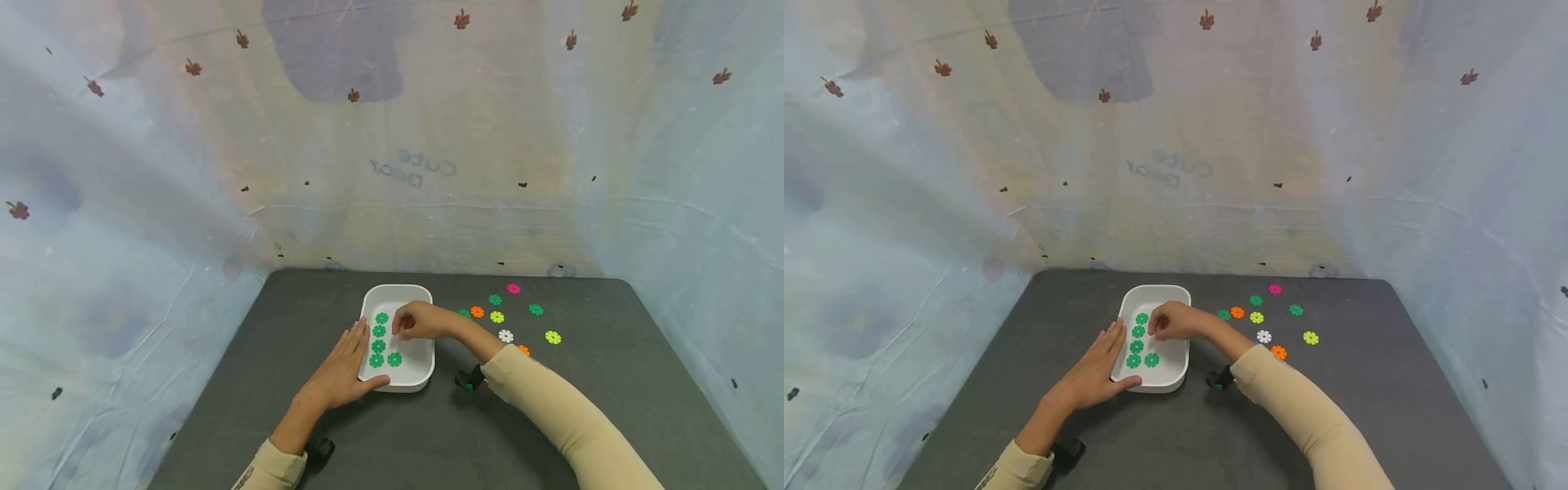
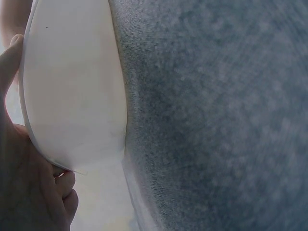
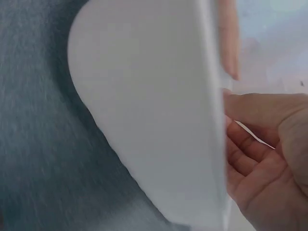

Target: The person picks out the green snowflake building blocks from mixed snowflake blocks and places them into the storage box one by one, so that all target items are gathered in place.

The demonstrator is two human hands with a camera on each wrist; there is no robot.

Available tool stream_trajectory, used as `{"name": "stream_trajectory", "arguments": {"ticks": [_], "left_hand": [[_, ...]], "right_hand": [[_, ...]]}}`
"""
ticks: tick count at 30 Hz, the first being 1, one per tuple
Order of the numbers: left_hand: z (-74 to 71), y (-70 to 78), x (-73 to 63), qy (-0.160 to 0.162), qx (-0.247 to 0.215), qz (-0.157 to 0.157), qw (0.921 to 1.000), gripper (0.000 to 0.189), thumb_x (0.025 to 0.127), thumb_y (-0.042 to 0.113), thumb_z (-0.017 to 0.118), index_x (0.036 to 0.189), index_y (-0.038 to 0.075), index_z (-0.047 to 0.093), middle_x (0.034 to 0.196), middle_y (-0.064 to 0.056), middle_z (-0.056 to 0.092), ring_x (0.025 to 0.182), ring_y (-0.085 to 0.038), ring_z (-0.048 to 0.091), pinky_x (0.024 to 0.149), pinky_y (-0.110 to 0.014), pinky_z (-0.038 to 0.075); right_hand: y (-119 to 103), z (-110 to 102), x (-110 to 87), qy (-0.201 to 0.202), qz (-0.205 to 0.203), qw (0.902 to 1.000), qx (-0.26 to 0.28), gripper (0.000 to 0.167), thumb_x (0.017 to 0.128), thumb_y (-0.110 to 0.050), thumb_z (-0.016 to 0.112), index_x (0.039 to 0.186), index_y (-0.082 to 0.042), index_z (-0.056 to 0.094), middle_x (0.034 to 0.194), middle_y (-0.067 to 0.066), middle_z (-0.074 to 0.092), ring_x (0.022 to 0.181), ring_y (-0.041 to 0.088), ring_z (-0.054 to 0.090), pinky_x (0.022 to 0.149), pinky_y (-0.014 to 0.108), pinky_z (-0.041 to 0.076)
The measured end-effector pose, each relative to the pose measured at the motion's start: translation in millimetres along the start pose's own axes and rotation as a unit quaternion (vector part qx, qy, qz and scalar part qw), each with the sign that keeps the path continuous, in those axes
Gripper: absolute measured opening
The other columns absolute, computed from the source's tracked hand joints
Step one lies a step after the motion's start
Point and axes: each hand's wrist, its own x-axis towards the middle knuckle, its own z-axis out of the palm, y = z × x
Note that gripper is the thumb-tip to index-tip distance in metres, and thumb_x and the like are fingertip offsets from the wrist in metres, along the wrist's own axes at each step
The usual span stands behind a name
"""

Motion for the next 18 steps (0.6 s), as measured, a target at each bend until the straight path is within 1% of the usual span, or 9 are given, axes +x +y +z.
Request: {"name": "stream_trajectory", "arguments": {"ticks": [4, 8, 11, 14, 18], "left_hand": [[0.2, -0.5, 0.4, 0.001, -0.005, -0.004, 1.0000, 0.118, 0.098, 0.076, 0.059, 0.170, -0.003, 0.009, 0.180, -0.017, 0.002, 0.167, -0.030, 0.005, 0.135, -0.052, 0.012], [1.3, -1.3, 0.3, 0.001, -0.003, -0.008, 1.0000, 0.119, 0.097, 0.077, 0.059, 0.170, -0.003, 0.010, 0.180, -0.016, 0.002, 0.167, -0.029, 0.005, 0.135, -0.051, 0.012], [1.6, -1.4, 0.1, 0.001, -0.005, -0.008, 1.0000, 0.119, 0.097, 0.077, 0.059, 0.170, -0.003, 0.010, 0.180, -0.016, 0.002, 0.167, -0.028, 0.005, 0.135, -0.050, 0.012], [1.7, -1.4, -0.1, 0.002, -0.009, -0.006, 0.9999, 0.119, 0.097, 0.077, 0.060, 0.170, -0.003, 0.010, 0.180, -0.017, 0.002, 0.167, -0.029, 0.004, 0.135, -0.050, 0.012], [1.9, -1.9, 0.4, 0.006, -0.008, -0.001, 1.0000, 0.119, 0.097, 0.076, 0.060, 0.170, -0.004, 0.010, 0.180, -0.017, 0.003, 0.167, -0.029, 0.005, 0.135, -0.050, 0.012]], "right_hand": [[8.4, -14.5, -12.0, 0.033, 0.002, 0.9994, 0.003, 0.008, 0.102, -0.005, 0.074, 0.108, -0.007, 0.077, 0.098, -0.004, 0.074, 0.088, 0.006, 0.067, 0.085, 0.028, 0.059], [18.0, -29.7, -26.4, 0.063, 0.014, 0.9978, 0.012, 0.008, 0.104, -0.008, 0.073, 0.109, -0.013, 0.077, 0.100, -0.004, 0.073, 0.092, 0.009, 0.068, 0.089, 0.032, 0.060], [24.5, -40.8, -38.3, 0.086, 0.022, 0.9958, 0.019, 0.009, 0.104, -0.009, 0.072, 0.111, -0.012, 0.076, 0.104, 0.000, 0.073, 0.096, 0.014, 0.069, 0.091, 0.036, 0.061], [31.7, -50.2, -49.8, 0.105, 0.030, 0.9938, 0.018, 0.011, 0.104, -0.007, 0.071, 0.114, -0.007, 0.076, 0.106, 0.004, 0.074, 0.099, 0.018, 0.070, 0.093, 0.040, 0.061], [45.0, -57.8, -62.4, 0.117, 0.047, 0.9919, 0.009, 0.012, 0.103, -0.005, 0.072, 0.115, -0.003, 0.074, 0.107, 0.008, 0.074, 0.099, 0.022, 0.070, 0.093, 0.044, 0.060]]}}
